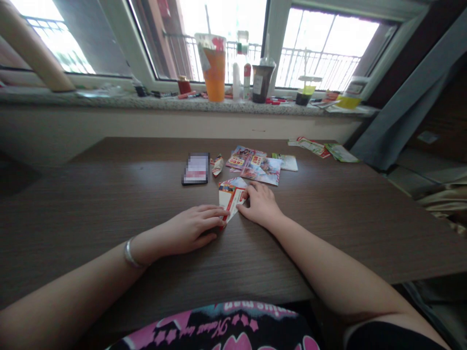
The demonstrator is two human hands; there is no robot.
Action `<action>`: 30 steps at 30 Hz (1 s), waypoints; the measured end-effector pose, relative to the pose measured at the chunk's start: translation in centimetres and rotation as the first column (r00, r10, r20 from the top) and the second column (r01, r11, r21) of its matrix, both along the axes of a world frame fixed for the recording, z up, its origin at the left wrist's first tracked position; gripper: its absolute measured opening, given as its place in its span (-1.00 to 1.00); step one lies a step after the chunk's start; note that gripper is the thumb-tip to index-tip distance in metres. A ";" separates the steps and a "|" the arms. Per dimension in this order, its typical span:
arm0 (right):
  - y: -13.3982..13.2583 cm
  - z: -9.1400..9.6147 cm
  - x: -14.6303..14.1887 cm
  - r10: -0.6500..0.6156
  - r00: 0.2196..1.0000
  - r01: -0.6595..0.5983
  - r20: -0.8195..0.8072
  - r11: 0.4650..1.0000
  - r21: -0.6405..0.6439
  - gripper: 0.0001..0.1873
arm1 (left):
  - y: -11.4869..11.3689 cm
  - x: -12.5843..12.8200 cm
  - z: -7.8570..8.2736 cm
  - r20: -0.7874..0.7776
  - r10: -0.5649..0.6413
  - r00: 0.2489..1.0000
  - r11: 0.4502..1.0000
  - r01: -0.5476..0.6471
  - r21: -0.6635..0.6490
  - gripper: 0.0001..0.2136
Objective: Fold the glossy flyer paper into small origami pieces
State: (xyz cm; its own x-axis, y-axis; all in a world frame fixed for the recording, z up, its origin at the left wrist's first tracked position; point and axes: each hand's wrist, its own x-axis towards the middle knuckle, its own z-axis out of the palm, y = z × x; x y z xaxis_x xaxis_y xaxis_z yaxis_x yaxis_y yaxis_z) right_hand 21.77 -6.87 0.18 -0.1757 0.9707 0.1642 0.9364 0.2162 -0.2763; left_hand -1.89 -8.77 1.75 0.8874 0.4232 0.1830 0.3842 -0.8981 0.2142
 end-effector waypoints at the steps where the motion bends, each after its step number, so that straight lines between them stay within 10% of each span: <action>1: 0.1 0.0 0.1 -0.009 1.000 0.009 -0.001 1.000 0.002 -0.69 | 0.0 0.0 -0.1 0.005 -0.003 1.000 1.000 0.003 -0.001 -0.79; 30: 2.0 -0.6 1.3 -0.148 0.987 0.145 0.063 0.988 0.051 -0.75 | -0.2 -0.2 -0.5 0.015 -0.021 1.000 1.000 0.021 0.005 -0.74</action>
